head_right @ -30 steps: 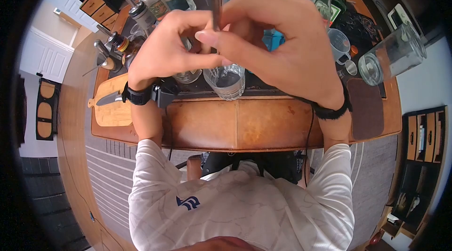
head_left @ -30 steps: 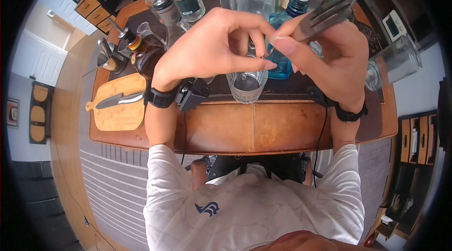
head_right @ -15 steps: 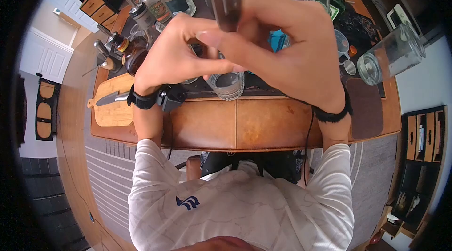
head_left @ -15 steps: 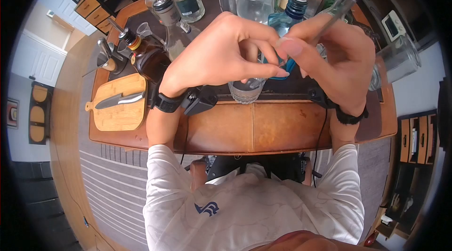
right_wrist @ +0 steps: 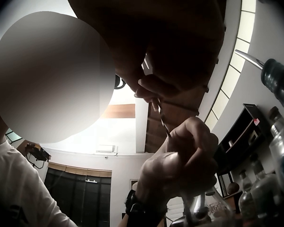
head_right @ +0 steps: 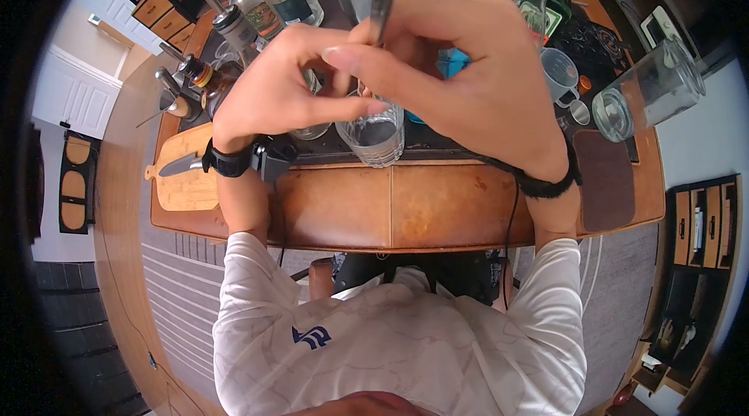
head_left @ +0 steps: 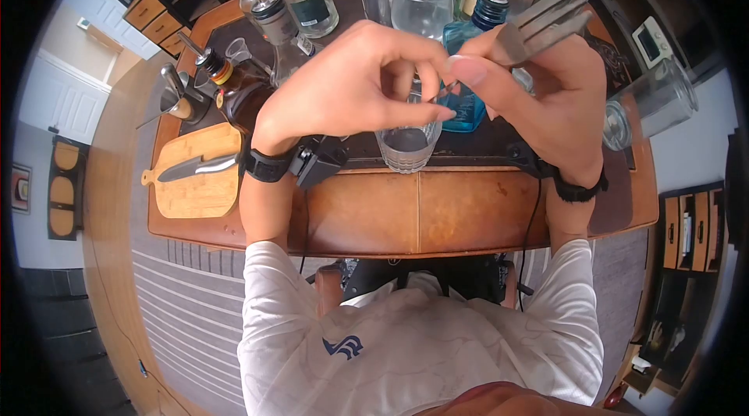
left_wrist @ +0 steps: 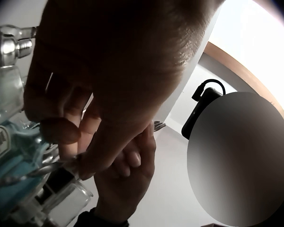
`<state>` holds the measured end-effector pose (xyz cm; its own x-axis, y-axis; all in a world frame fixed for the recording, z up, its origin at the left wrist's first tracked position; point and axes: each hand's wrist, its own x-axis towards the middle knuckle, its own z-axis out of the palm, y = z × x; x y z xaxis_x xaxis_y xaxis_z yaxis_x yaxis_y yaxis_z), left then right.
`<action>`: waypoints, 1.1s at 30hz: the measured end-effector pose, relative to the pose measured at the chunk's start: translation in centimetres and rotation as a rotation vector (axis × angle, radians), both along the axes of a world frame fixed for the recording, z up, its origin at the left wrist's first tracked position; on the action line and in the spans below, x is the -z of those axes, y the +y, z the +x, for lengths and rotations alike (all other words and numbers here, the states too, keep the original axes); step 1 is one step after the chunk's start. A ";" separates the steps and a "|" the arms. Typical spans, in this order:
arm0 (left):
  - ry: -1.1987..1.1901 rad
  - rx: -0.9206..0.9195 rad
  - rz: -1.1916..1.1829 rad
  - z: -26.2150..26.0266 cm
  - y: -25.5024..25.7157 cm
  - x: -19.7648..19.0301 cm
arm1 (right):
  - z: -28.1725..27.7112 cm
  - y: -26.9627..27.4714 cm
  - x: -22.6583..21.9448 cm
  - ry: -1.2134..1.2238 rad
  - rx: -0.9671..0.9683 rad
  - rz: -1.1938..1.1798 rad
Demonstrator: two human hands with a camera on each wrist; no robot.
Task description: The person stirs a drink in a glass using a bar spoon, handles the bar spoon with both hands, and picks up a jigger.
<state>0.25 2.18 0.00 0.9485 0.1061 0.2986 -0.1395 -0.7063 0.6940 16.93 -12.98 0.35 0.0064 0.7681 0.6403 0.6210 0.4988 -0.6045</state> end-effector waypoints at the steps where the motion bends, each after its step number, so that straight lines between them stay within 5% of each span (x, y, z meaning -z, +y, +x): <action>1: 0.007 -0.024 -0.025 0.1 0.2 -0.1 | 0.0 0.0 -0.1 0.001 0.001 0.000; 9: -0.086 -0.111 -0.084 0.5 -0.1 0.8 | -0.6 -0.1 -0.1 -0.043 0.132 0.040; 23: 0.065 0.014 -0.209 -0.1 -0.6 0.2 | -0.8 -0.5 -0.7 -0.059 0.020 0.023; 25: -0.046 0.108 0.003 -0.1 0.2 0.8 | -0.9 -0.3 -0.5 -0.023 -0.002 0.005; 33: -0.062 0.016 0.092 0.0 0.2 0.6 | -0.7 -0.2 -0.5 -0.084 0.043 0.000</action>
<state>0.27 2.42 -0.55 0.9292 0.0603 0.3645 -0.1920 -0.7643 0.6156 16.19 -13.16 0.85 -0.0143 0.7685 0.6397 0.6908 0.4701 -0.5494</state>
